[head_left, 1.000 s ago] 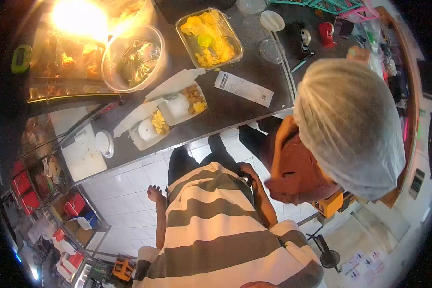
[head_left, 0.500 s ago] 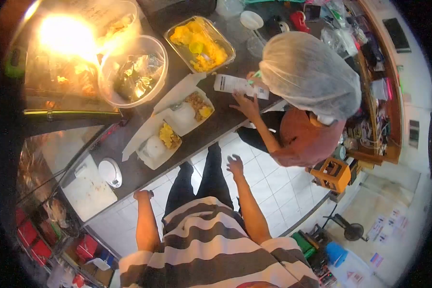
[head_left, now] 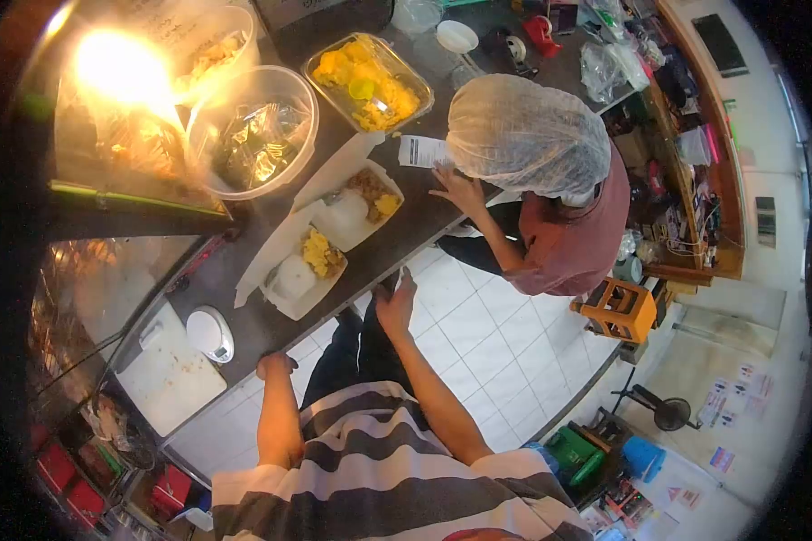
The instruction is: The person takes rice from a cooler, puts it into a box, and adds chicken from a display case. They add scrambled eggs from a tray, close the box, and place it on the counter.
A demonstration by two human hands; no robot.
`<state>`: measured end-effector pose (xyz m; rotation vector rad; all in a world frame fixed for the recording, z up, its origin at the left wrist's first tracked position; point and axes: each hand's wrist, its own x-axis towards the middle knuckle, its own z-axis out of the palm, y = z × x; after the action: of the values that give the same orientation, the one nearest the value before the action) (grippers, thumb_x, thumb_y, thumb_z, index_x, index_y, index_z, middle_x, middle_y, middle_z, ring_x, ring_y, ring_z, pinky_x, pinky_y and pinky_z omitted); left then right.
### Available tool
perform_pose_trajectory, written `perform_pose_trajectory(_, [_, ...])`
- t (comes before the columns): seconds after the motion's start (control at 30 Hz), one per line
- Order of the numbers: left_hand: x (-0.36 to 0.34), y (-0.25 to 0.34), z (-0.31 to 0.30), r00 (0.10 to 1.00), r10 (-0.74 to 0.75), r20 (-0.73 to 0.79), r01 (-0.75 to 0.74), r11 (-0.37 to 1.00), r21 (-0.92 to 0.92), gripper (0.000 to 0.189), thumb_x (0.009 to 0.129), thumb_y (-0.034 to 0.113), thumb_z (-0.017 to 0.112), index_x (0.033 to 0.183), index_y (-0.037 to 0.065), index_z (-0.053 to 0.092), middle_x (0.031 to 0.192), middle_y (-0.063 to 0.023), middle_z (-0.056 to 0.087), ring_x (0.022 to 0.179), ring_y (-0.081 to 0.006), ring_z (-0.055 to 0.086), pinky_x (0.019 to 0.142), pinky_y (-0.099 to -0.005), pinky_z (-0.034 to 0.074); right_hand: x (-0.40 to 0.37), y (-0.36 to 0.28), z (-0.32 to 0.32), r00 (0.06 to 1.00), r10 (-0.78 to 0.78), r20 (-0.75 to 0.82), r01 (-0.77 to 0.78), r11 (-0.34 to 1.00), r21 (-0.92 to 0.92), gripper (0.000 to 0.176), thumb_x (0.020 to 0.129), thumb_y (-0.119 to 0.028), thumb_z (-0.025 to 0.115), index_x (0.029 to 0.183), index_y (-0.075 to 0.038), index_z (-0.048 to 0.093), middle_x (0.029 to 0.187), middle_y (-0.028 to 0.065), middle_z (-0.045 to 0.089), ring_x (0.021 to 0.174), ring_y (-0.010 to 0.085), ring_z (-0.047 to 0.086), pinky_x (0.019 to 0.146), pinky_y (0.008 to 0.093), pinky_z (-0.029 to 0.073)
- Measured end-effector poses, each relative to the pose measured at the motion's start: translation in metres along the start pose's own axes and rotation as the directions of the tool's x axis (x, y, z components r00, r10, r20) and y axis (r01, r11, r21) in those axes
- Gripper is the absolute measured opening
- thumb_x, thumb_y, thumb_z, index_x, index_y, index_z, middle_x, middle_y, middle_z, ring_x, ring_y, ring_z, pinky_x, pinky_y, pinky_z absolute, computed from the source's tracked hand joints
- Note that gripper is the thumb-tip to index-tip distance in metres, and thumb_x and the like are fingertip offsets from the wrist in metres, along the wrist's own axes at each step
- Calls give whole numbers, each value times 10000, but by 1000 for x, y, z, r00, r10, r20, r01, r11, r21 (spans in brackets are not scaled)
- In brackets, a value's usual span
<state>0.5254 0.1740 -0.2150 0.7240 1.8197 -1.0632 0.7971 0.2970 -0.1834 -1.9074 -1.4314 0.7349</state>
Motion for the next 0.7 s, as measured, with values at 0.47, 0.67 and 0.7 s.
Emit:
perform_pose_trajectory(0.47, [18, -4, 7, 1000, 8, -11, -10, 989, -149, 344, 677, 474, 728, 915, 225, 741, 1044, -10, 691, 1000, -190, 647, 805, -342, 533, -118, 277, -65, 872, 485, -59, -470, 800, -374, 542, 796, -191, 649, 1227, 51, 427, 990, 278, 577, 706, 293, 638, 564, 399, 557])
perform_pose_trajectory(0.67, [20, -5, 7, 999, -38, -8, 36, 981, -191, 437, 677, 456, 752, 1021, 188, 721, 1125, -54, 666, 1034, -225, 638, 866, -359, 515, -159, 293, -90, 753, 657, -34, -645, 728, -232, 479, 796, -156, 624, 1191, 57, 458, 686, 166, 615, 512, 223, 623, 423, 335, 539])
perform_pose_trajectory(0.7, [23, -5, 9, 1000, -19, -1, 19, 981, -194, 455, 674, 451, 757, 1037, 181, 716, 1132, -62, 662, 1036, -225, 637, 871, -361, 512, -159, 279, -92, 754, 657, -34, -645, 728, -231, 479, 796, -156, 624, 1191, 57, 458, 686, 166, 615, 512, 223, 623, 423, 335, 539])
